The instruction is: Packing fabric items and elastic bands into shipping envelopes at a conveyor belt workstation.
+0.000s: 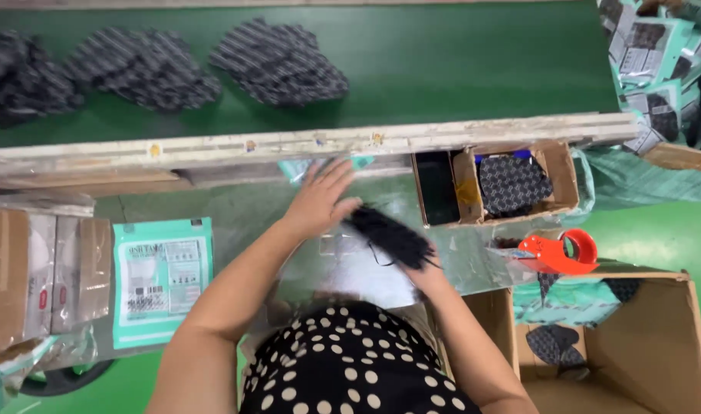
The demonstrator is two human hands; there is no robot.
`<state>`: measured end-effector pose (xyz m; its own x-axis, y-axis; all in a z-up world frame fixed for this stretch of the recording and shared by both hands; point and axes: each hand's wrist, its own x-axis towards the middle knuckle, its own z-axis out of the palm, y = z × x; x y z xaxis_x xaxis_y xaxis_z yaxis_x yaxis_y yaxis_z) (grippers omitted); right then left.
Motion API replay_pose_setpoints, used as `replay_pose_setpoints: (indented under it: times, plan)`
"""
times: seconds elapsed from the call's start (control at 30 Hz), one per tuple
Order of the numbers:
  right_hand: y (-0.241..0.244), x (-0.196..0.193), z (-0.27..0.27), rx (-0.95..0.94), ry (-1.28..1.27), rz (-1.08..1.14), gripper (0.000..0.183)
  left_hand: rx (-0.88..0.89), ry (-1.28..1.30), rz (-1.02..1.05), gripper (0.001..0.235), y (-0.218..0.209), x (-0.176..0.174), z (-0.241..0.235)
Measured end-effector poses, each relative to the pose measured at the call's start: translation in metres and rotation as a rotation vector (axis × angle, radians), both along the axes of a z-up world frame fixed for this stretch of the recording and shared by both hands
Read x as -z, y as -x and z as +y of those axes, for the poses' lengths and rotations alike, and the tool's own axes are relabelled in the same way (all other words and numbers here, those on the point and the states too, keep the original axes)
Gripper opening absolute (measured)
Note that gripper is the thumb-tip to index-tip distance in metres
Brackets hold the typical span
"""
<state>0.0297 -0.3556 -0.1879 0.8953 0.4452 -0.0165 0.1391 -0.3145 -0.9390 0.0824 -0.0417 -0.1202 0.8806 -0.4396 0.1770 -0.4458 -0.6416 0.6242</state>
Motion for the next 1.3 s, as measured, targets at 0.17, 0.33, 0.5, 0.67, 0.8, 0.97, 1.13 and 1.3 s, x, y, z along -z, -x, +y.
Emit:
replay_pose_setpoints:
  times: [0.17, 0.33, 0.5, 0.67, 0.8, 0.97, 1.13, 1.3]
  plan:
    - [0.013, -0.053, 0.018, 0.188, 0.224, -0.223, 0.032, -0.275, -0.424, 0.039, 0.051, 0.02, 0.023, -0.01]
    - [0.012, -0.078, 0.026, 0.073, 0.135, -0.232, 0.036, -0.287, -0.453, 0.238, 0.038, 0.026, 0.019, 0.014]
    - [0.02, -0.086, 0.027, 0.264, 0.212, -0.246, 0.032, -0.183, -0.37, 0.089, 0.027, 0.015, -0.029, 0.049]
    - [0.016, -0.061, 0.027, 0.129, 0.388, -0.254, 0.03, -0.228, -0.28, 0.159, 0.036, 0.028, -0.022, 0.049]
    - [0.005, 0.013, -0.005, -0.122, 0.315, -0.43, 0.051, -0.11, -0.072, -0.146, 0.094, 0.035, -0.061, 0.02]
    - [0.018, -0.057, 0.046, -0.023, -0.122, -0.288, 0.078, -0.028, 0.145, 0.011, 0.102, 0.047, -0.015, -0.015]
    - [0.015, -0.07, 0.056, 0.02, -0.124, -0.379, 0.109, -0.034, 0.307, -0.006, 0.097, 0.063, 0.006, -0.028]
    - [0.008, -0.036, 0.032, 0.19, -0.022, -0.298, 0.039, -0.251, -0.021, -0.061, 0.066, 0.076, -0.007, -0.011]
